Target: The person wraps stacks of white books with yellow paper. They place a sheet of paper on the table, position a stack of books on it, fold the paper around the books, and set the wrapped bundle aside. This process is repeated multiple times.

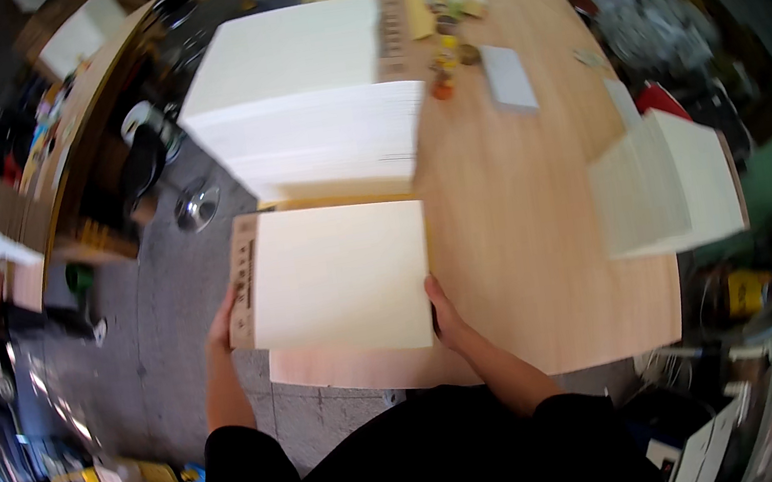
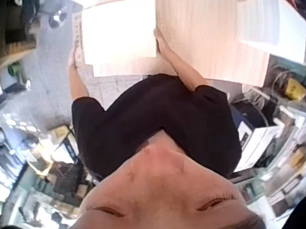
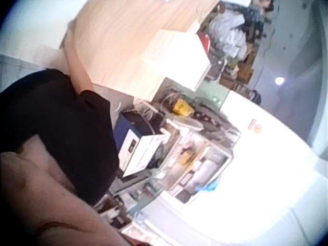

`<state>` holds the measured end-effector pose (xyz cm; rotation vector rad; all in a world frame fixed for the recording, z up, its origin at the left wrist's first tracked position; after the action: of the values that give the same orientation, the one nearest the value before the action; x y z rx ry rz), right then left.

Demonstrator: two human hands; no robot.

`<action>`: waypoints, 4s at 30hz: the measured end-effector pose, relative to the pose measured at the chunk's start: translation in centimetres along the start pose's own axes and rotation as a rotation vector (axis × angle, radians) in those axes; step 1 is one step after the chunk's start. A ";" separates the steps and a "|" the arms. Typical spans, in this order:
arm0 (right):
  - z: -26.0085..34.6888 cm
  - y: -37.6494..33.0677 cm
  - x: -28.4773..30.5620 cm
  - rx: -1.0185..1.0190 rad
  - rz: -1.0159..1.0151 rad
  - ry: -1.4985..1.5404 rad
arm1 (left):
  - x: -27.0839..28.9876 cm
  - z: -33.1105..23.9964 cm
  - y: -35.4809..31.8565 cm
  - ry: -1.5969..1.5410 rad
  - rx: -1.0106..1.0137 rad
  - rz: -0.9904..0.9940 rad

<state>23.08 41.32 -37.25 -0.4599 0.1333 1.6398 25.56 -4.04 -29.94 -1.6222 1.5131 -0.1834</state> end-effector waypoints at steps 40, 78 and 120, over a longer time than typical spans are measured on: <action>21.4 -21.3 63.7 0.008 -1.072 -1.405 | -114.5 28.4 10.8 2.043 -1.216 0.909; 21.3 -21.7 63.8 0.033 -1.049 -1.383 | -118.9 32.2 7.9 2.977 -0.987 0.719; 50.0 -10.5 62.0 0.278 -0.360 -0.244 | -77.4 15.7 10.7 0.726 0.050 0.237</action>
<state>19.14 117.71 -12.83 -0.0628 0.0884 1.2862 8.68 71.85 -12.25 -1.3810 2.2033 -0.7309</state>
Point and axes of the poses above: each hand's wrist, its own y-axis towards the middle knuckle, its own x-axis out of the back of the hand, z = x × y, the point moved 1 cm from there along y, towards the middle knuckle, and after that the axes turned 14 degrees about x, right-handed, at the moved point
